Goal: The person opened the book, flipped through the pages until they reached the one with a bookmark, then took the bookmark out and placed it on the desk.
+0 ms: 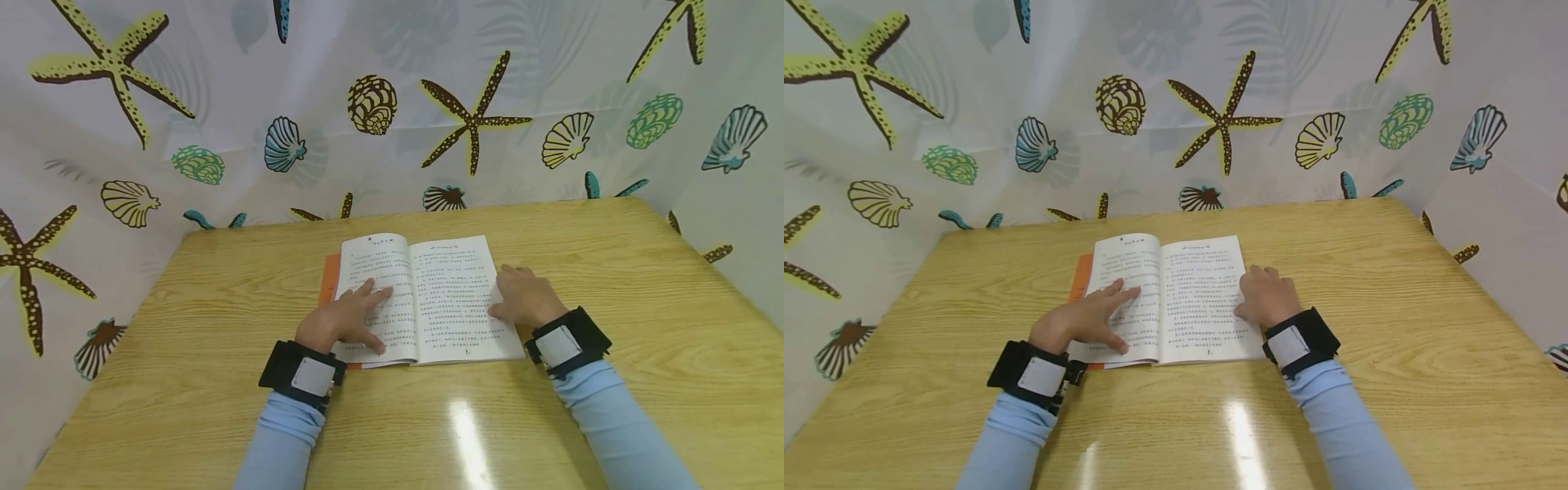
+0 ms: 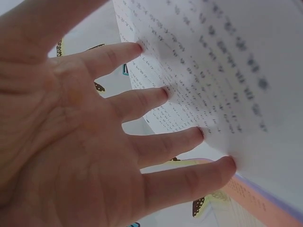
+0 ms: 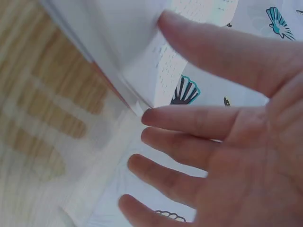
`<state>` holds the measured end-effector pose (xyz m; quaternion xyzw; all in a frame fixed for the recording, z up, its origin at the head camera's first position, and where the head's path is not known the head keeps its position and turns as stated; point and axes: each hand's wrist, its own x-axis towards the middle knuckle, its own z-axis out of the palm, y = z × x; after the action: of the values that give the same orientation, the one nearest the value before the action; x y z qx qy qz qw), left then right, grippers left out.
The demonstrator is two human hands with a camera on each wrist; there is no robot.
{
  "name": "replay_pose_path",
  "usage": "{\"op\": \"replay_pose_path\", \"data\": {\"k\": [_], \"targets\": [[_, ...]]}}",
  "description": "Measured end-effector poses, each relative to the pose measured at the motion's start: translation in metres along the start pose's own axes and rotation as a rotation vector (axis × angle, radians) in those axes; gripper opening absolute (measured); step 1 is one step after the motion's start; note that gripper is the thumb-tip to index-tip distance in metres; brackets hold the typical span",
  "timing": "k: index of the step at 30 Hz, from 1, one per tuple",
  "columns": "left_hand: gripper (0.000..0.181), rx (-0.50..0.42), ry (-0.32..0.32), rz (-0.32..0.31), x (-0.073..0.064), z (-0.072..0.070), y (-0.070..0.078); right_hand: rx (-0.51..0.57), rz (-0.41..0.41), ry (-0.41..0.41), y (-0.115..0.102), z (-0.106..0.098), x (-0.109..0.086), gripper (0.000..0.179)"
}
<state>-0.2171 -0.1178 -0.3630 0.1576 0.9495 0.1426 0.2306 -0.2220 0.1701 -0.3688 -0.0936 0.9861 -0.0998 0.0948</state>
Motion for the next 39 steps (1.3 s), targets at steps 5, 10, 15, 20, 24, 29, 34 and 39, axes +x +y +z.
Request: {"op": "replay_pose_path", "data": {"k": [5, 10, 15, 20, 24, 29, 34, 39], "targets": [[0.101, 0.001, -0.005, -0.007, 0.000, -0.001, 0.000, 0.140, 0.013, 0.184, 0.003, 0.000, -0.002, 0.033], [0.102, 0.012, -0.011, -0.007, -0.001, -0.001, 0.001, 0.371, -0.009, 0.368, 0.009, 0.001, -0.001, 0.017], [0.102, 0.015, -0.013, -0.005, 0.000, -0.002, 0.001, 0.373, -0.062, 0.415, 0.011, 0.003, 0.001, 0.014], [0.102, 0.010, -0.009, -0.007, 0.001, -0.001, 0.000, 0.181, -0.119, 0.415, 0.011, 0.005, 0.002, 0.018], [0.102, 0.008, -0.008, -0.010, 0.001, -0.001, 0.000, -0.007, -0.155, 0.446, 0.012, 0.008, 0.002, 0.019], [0.102, 0.009, -0.012, -0.005, 0.001, -0.001, 0.000, -0.050, -0.184, 0.464, 0.013, 0.009, 0.003, 0.021], [0.102, 0.008, -0.016, -0.006, 0.000, -0.002, 0.000, 0.089, -0.189, 0.399, 0.013, 0.006, 0.002, 0.019], [0.102, 0.007, -0.018, -0.006, 0.000, -0.001, 0.000, 0.540, -0.288, 0.173, 0.009, -0.002, -0.001, 0.045]]}}
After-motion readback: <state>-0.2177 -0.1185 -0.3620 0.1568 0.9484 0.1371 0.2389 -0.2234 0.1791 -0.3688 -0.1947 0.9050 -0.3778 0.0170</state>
